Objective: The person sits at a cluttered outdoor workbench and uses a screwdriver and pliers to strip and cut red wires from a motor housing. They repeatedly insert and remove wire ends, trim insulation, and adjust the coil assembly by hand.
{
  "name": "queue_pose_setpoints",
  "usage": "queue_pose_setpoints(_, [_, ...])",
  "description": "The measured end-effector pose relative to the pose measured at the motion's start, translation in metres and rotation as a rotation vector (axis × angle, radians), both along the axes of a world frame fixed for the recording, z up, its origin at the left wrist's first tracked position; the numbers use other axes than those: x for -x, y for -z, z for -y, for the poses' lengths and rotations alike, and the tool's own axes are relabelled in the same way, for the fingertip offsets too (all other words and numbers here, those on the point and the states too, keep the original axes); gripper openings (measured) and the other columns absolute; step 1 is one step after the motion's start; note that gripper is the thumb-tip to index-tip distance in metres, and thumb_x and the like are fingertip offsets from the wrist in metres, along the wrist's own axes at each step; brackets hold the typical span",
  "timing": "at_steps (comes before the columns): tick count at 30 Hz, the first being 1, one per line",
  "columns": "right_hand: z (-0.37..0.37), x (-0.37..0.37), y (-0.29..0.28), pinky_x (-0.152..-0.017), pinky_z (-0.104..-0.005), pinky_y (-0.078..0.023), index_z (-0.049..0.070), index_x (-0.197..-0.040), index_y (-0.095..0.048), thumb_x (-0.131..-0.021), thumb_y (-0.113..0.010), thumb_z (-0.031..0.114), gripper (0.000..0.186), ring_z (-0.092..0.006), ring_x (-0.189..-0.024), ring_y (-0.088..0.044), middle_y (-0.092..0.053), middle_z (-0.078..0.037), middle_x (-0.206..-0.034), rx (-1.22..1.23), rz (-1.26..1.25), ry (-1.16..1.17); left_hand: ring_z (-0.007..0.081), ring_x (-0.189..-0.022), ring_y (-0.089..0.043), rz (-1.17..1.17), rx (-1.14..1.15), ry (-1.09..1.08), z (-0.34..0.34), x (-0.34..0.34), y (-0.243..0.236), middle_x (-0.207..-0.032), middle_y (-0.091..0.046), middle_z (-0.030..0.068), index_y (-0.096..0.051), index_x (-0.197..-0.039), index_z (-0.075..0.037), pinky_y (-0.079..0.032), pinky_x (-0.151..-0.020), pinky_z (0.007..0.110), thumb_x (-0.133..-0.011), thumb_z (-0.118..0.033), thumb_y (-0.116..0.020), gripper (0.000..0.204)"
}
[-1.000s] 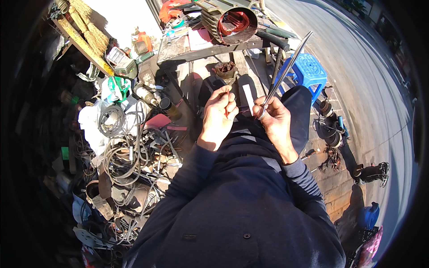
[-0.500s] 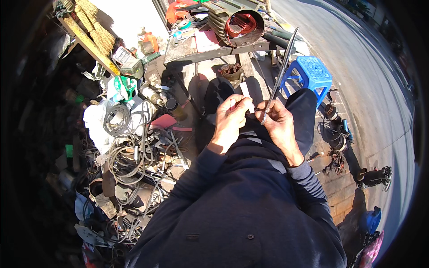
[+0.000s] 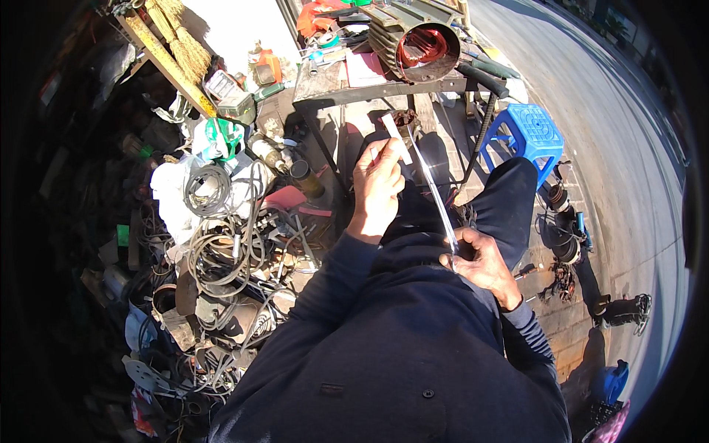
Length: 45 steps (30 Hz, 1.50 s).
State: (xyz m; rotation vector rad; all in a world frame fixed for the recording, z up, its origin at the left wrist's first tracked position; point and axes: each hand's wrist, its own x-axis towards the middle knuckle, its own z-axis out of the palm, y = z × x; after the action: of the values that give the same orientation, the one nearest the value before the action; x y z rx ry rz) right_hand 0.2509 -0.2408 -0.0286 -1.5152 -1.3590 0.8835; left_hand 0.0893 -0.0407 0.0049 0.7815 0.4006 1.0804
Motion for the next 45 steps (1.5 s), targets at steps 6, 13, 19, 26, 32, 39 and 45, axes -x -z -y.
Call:
queue_pose_setpoints(6, [-0.002, 0.007, -0.014, -0.061, -0.0298, -0.048, -0.002, -0.103, -0.068, -0.080, -0.088, 0.018, 0.036, -0.0131, -0.066, -0.057, -0.064, -0.008, -0.084, -0.029, 0.161, 0.019, 0.0006, -0.054, -0.032, 0.023, -0.023, 0.021, 0.002, -0.001, 0.001, -0.078, -0.050, -0.0077, -0.065, -0.109, -0.007, -0.027, -0.047, 0.019, -0.108, -0.016, -0.061, 0.010])
queue_pose_setpoints(13, [0.000, 0.010, -0.024, -0.071, -0.0400, -0.056, -0.003, -0.103, -0.067, -0.075, -0.086, 0.025, 0.043, -0.0336, -0.077, -0.070, -0.069, -0.017, -0.092, -0.090, 0.307, 0.034, 0.0003, -0.052, -0.031, 0.031, -0.033, 0.002, 0.003, -0.004, 0.005, -0.071, -0.045, -0.0088, -0.064, -0.104, -0.007, -0.025, -0.046, 0.020, -0.108, -0.019, -0.063, 0.012])
queue_pose_setpoints(19, [-0.003, 0.007, -0.014, -0.068, -0.0425, -0.057, -0.003, -0.103, -0.066, -0.075, -0.087, 0.028, 0.046, -0.0387, -0.075, -0.070, -0.069, -0.019, -0.092, -0.191, 0.431, 0.049, 0.0002, -0.053, -0.030, 0.033, -0.044, 0.014, 0.005, -0.004, 0.007, -0.071, -0.044, -0.0092, -0.064, -0.103, -0.009, -0.024, -0.046, 0.020, -0.108, -0.019, -0.063, 0.011])
queue_pose_setpoints(26, [-0.003, 0.003, -0.009, -0.062, -0.0415, -0.055, -0.002, -0.100, -0.066, -0.078, -0.086, 0.026, 0.041, -0.0364, -0.066, -0.067, -0.067, -0.017, -0.085, -0.235, 0.428, 0.032, 0.0002, -0.052, -0.029, 0.063, -0.020, 0.023, 0.003, -0.004, 0.010, -0.070, -0.044, -0.0091, -0.063, -0.101, -0.010, -0.023, -0.046, 0.020, -0.107, -0.017, -0.063, 0.009])
queue_pose_setpoints(32, [-0.002, 0.005, -0.012, -0.065, -0.0409, -0.052, -0.003, -0.100, -0.065, -0.078, -0.083, 0.023, 0.038, -0.0345, -0.070, -0.064, -0.065, -0.019, -0.087, -0.157, 0.369, 0.025, 0.0014, -0.053, -0.032, 0.076, -0.028, 0.060, 0.002, -0.001, 0.011, -0.075, -0.049, -0.0083, -0.065, -0.102, -0.012, -0.029, -0.047, 0.020, -0.109, -0.014, -0.059, 0.010])
queue_pose_setpoints(39, [-0.003, 0.007, -0.014, -0.062, -0.0391, -0.052, -0.004, -0.098, -0.067, -0.079, -0.081, 0.021, 0.034, -0.0339, -0.067, -0.066, -0.067, -0.018, -0.089, -0.241, 0.419, 0.076, 0.0000, -0.052, -0.031, 0.061, 0.001, 0.040, 0.007, -0.003, 0.009, -0.073, -0.048, -0.0079, -0.064, -0.101, -0.010, -0.025, -0.047, 0.020, -0.107, -0.015, -0.063, 0.008])
queue_pose_setpoints(45, [-0.003, 0.006, -0.010, -0.066, -0.0425, -0.056, -0.001, -0.097, -0.068, -0.081, -0.082, 0.020, 0.029, -0.0365, -0.071, -0.069, -0.069, -0.017, -0.087, -0.218, 0.352, 0.049, -0.0001, -0.052, -0.032, 0.031, 0.042, 0.040, 0.009, -0.001, 0.009, -0.071, -0.048, -0.0083, -0.064, -0.101, -0.010, -0.026, -0.046, 0.020, -0.107, -0.016, -0.063, 0.009])
